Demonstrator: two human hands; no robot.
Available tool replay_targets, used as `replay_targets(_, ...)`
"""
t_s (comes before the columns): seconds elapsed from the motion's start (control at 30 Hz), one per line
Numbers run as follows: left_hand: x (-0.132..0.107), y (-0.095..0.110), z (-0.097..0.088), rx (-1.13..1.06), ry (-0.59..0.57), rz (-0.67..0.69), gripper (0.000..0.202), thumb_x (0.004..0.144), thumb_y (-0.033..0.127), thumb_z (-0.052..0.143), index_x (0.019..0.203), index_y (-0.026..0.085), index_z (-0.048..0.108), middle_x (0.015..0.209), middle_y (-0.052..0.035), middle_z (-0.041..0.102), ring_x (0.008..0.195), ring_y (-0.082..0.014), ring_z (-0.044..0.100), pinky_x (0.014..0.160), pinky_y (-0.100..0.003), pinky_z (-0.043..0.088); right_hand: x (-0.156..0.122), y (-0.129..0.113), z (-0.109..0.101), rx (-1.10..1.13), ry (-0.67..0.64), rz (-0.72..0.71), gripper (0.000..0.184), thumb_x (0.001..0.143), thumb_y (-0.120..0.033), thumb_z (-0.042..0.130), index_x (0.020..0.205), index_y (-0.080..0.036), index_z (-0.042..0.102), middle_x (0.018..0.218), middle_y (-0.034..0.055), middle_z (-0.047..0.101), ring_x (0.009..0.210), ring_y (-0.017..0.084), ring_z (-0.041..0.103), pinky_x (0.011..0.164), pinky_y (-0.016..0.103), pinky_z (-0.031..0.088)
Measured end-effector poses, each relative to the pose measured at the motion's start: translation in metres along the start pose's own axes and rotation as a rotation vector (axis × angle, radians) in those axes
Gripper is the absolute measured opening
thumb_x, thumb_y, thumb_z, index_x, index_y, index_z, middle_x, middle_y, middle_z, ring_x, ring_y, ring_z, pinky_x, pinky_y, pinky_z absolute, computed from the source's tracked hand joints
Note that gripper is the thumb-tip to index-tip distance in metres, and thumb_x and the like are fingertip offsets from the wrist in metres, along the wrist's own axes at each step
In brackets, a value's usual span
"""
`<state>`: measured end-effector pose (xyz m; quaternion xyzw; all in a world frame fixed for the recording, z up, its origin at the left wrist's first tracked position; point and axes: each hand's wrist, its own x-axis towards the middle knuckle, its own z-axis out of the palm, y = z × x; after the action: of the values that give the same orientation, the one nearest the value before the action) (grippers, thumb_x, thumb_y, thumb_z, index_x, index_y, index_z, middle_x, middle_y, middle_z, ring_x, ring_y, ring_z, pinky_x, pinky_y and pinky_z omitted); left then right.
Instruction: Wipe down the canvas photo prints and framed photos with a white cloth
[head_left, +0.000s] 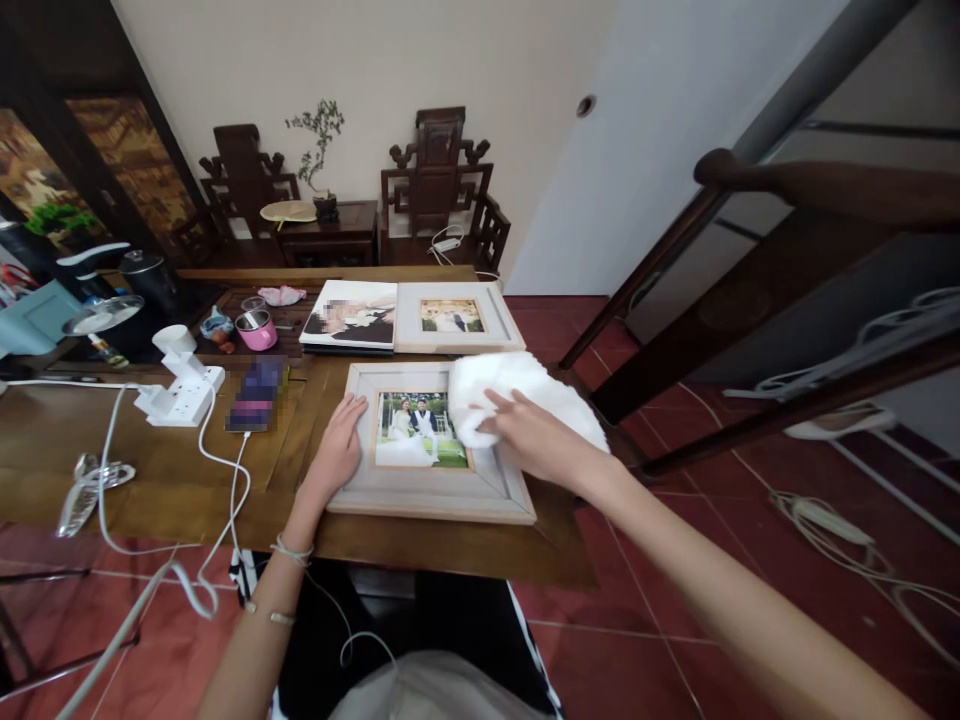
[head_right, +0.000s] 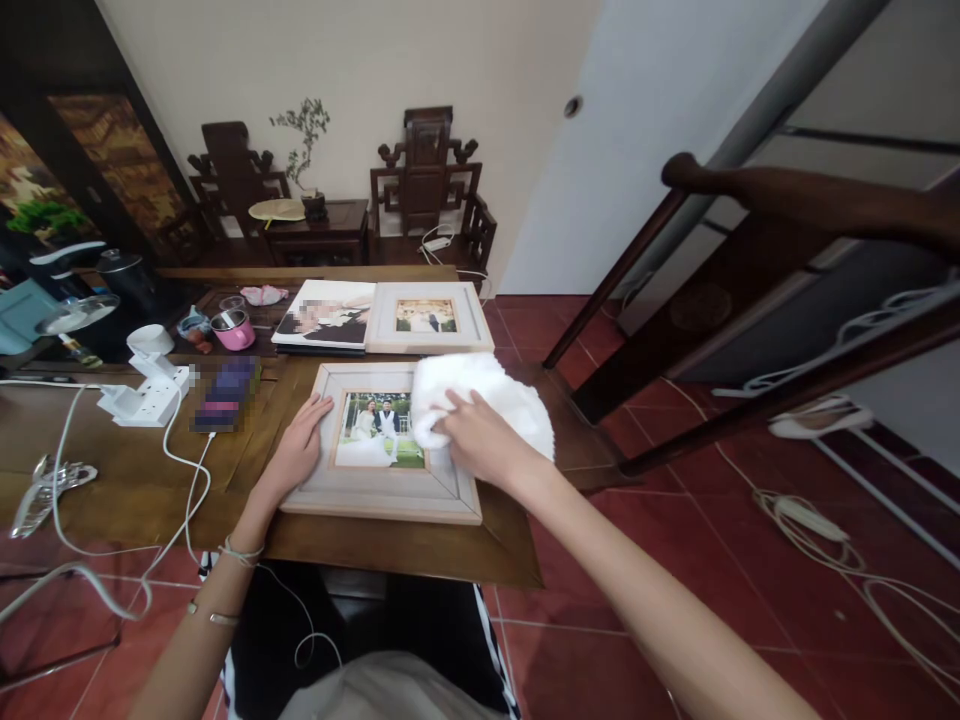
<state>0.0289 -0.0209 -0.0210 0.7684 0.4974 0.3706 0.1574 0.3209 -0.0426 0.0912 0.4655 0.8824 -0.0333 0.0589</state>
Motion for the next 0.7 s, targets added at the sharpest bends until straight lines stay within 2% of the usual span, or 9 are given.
replay_targets(0.07, 0.001, 0.001, 0.000, 0.005, -0.002, -0.004, 0.048, 0.085, 0.005, 0.034, 0.128, 0.013, 0.055, 0.137, -0.0119, 0.054, 0.138, -0.0213, 0.036, 0.116, -0.047, 0.028, -0.027, -0.019, -0.005, 0.042, -0.036, -0.032, 0.046, 0.065, 0.004, 0.042, 0.092, -0.016, 0.073, 0.128, 0.0099, 0.062, 0.132, 0.028, 0.041, 0.106, 0.046, 0.035)
replay_targets(0.17, 0.001, 0.002, -0.001, 0.003, -0.006, -0.010, 0.049, 0.085, 0.004, 0.034, 0.127, 0.013, 0.055, 0.136, -0.0116, 0.055, 0.138, -0.0208, 0.037, 0.116, -0.046, 0.029, -0.062, -0.042, -0.010, 0.152, -0.107, -0.041, 0.050, 0.064, 0.006, 0.040, 0.095, -0.014, 0.072, 0.135, 0.0107, 0.056, 0.136, 0.029, 0.036, 0.111, 0.048, 0.030)
replay_targets(0.27, 0.002, 0.003, -0.001, -0.007, -0.005, -0.022, 0.049, 0.085, 0.004, 0.034, 0.127, 0.014, 0.056, 0.136, -0.0111, 0.055, 0.138, -0.0204, 0.037, 0.116, -0.046, 0.028, -0.075, -0.058, -0.010, 0.207, -0.128, -0.032, 0.050, 0.064, 0.007, 0.039, 0.097, -0.012, 0.072, 0.137, 0.0140, 0.053, 0.137, 0.030, 0.035, 0.111, 0.049, 0.029)
replay_targets(0.37, 0.001, 0.003, -0.001, -0.023, -0.005, -0.036, 0.049, 0.084, 0.004, 0.035, 0.127, 0.015, 0.056, 0.137, -0.0100, 0.055, 0.138, -0.0204, 0.037, 0.117, -0.046, 0.028, -0.061, -0.072, -0.006, 0.221, -0.082, -0.067, 0.048, 0.064, 0.006, 0.040, 0.096, -0.012, 0.072, 0.135, 0.0152, 0.055, 0.134, 0.032, 0.038, 0.109, 0.051, 0.031)
replay_targets(0.53, 0.002, 0.002, -0.002, -0.042, 0.002, -0.039, 0.046, 0.086, 0.008, 0.035, 0.126, 0.015, 0.057, 0.136, -0.0102, 0.056, 0.137, -0.0206, 0.038, 0.116, -0.045, 0.028, -0.006, -0.112, 0.002, 0.239, 0.000, -0.209, 0.037, 0.070, -0.002, 0.048, 0.096, -0.013, 0.072, 0.129, 0.0142, 0.060, 0.123, 0.035, 0.048, 0.102, 0.052, 0.039)
replay_targets(0.63, 0.003, 0.002, -0.002, -0.049, -0.009, -0.051, 0.044, 0.088, 0.011, 0.035, 0.125, 0.016, 0.058, 0.136, -0.0098, 0.056, 0.137, -0.0213, 0.038, 0.115, -0.046, 0.030, 0.016, -0.137, 0.007, 0.236, 0.020, -0.236, 0.035, 0.075, -0.005, 0.048, 0.101, -0.013, 0.071, 0.130, 0.0145, 0.059, 0.127, 0.037, 0.043, 0.104, 0.055, 0.034)
replay_targets(0.7, 0.003, 0.002, -0.003, -0.051, -0.010, -0.050, 0.043, 0.089, 0.012, 0.036, 0.125, 0.018, 0.058, 0.136, -0.0086, 0.056, 0.137, -0.0209, 0.038, 0.115, -0.046, 0.030, 0.017, -0.145, 0.011, 0.226, 0.010, -0.207, 0.035, 0.078, -0.008, 0.048, 0.104, -0.012, 0.070, 0.135, 0.0157, 0.054, 0.132, 0.040, 0.036, 0.107, 0.061, 0.028)
